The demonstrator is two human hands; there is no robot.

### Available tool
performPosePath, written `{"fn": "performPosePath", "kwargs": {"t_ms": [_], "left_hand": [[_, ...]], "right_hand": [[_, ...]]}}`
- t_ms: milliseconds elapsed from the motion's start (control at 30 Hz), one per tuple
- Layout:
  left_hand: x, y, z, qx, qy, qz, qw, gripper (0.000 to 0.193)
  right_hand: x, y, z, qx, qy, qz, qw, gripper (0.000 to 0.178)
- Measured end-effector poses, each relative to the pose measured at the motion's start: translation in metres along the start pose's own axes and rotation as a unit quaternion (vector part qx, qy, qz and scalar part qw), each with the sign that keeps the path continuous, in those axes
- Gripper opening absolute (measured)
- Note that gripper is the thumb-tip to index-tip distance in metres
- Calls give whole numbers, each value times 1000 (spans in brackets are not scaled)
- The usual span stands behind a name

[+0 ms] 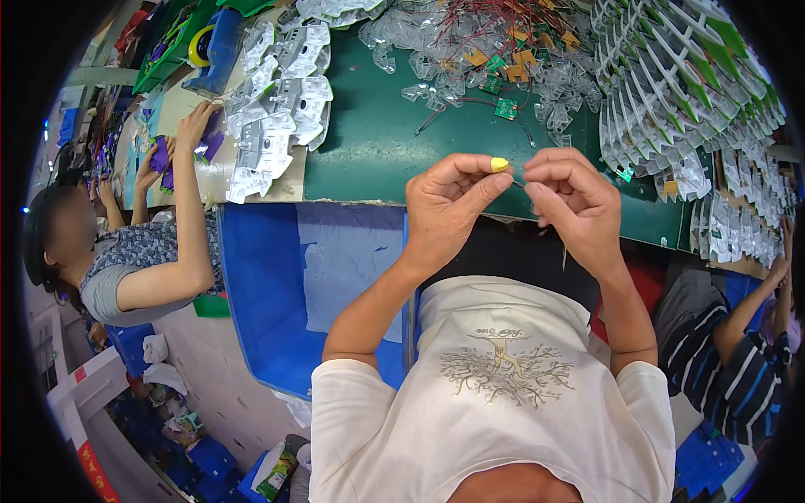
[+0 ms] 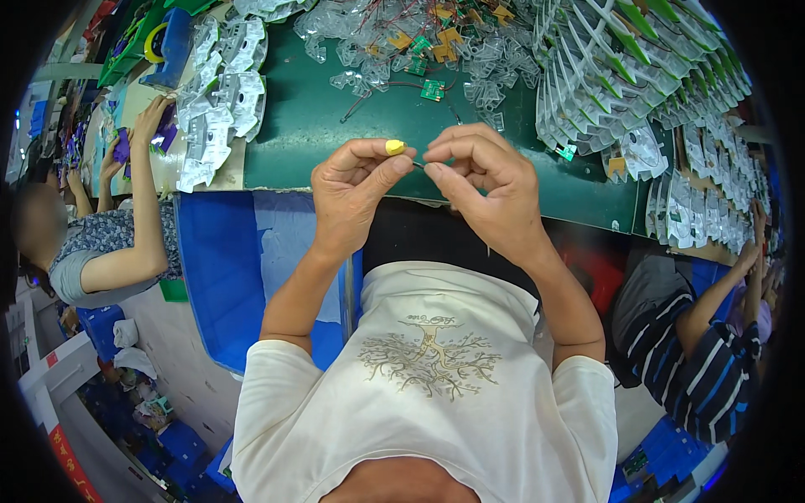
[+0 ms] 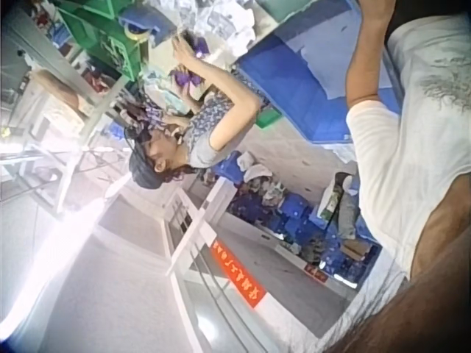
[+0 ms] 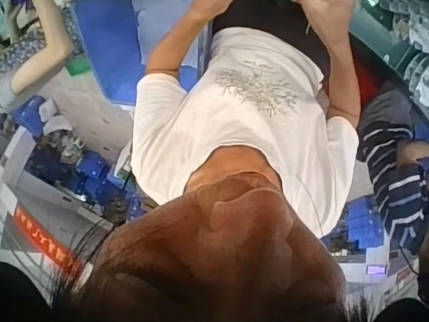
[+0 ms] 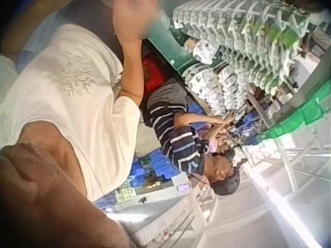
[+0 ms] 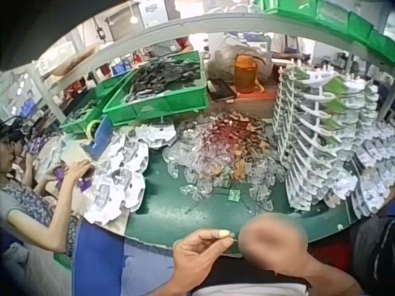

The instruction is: Assembling small plastic components by inserting a yellow part into a white plastic base at a factory workbench.

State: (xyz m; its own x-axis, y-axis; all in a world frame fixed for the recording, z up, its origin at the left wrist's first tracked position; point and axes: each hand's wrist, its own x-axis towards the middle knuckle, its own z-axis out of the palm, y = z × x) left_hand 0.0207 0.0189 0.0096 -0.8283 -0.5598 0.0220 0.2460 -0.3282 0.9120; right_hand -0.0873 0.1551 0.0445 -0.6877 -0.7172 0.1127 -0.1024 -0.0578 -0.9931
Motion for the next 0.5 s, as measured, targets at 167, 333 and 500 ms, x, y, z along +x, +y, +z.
{"fn": "performPosePath", "kwargs": {"t_ms": [167, 333, 500], "left_hand": [[3, -3, -1, 136, 20, 87, 987, 14], [-3, 2, -6, 255, 34, 147, 955, 16], [-2, -8, 1, 191, 5, 111, 975, 19]], "right_hand": [[4, 8, -1, -98, -12, -33, 995, 12], [7, 12, 9, -103, -25, 7, 994, 7], [0, 14, 4, -194, 3, -98, 976, 11]]}}
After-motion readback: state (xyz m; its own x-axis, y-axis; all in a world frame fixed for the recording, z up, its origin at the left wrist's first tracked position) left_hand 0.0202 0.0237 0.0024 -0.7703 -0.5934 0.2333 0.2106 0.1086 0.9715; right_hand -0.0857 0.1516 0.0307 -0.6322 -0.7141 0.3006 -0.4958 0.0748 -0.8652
